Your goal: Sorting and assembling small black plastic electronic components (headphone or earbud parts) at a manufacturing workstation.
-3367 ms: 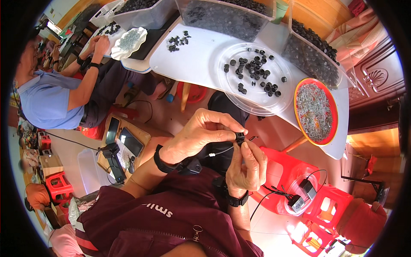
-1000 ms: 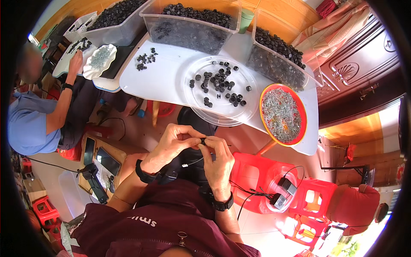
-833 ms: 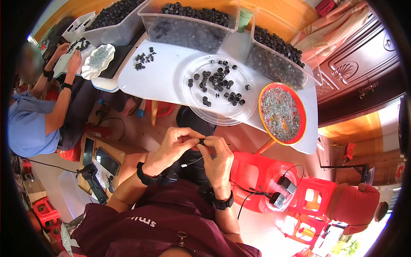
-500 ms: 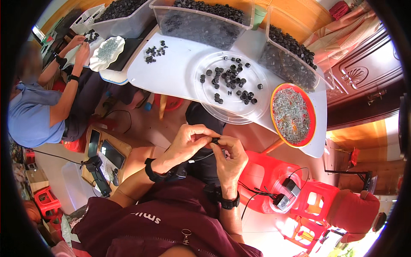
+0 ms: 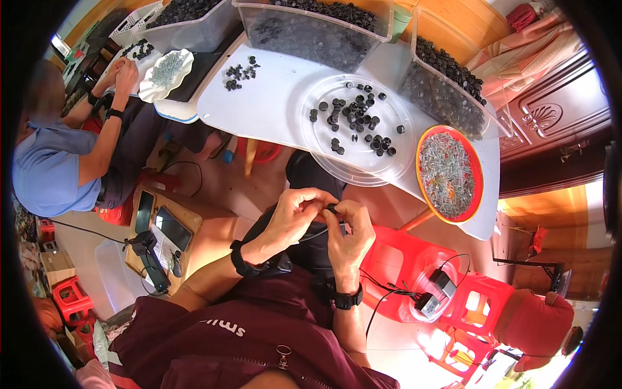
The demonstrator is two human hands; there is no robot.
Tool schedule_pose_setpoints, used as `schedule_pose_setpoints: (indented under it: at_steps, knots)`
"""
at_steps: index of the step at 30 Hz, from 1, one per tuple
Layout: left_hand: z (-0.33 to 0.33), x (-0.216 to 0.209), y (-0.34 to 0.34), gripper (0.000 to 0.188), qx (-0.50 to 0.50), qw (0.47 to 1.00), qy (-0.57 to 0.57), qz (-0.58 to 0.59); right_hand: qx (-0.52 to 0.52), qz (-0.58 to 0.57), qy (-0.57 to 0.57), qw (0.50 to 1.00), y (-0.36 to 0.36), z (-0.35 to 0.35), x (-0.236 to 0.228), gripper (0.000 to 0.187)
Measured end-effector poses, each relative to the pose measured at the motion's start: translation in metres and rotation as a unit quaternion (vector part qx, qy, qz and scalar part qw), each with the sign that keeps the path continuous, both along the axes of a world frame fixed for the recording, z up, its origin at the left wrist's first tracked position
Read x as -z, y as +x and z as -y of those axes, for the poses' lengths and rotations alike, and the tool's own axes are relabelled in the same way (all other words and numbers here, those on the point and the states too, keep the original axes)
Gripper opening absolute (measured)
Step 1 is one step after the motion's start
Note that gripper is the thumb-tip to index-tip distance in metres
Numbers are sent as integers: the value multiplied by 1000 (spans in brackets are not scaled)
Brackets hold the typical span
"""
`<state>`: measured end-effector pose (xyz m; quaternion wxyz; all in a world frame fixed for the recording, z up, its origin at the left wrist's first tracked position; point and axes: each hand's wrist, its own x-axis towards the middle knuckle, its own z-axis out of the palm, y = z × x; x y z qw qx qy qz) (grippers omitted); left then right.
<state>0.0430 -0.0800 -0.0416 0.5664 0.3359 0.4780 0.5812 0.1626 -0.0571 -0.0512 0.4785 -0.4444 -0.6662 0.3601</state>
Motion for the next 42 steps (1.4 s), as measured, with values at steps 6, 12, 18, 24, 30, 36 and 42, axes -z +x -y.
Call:
schedule_pose_setpoints:
  at_steps: [6,12,18,24,30,36,42]
  knots:
    - [1,2,-2,21,10,1000,-7,4,12,14,17,1000,-3,2,-1,22]
    - [2,4,1,21,2,1000,0,-11,10,8,24,1000,-3,-1,10,25]
    - [6,13,-1,21,5,997,8,-76,4,16,22,1000,-4,-2,11,25]
    - [-2,6,-7,20,38,997,0,-72,2,31,21,999,-1,-3,4,25]
    - [-4,1,-18,15,70,993,-34,84,-25,17,16,999,1,-2,-8,28]
    - [-5,9,-22,18,93,981,-55,163,-33,29,22,999,-2,-1,-11,31]
    - [-10,-4,-21,19,50,988,-82,121,-17,30,18,999,2,-9,-16,28]
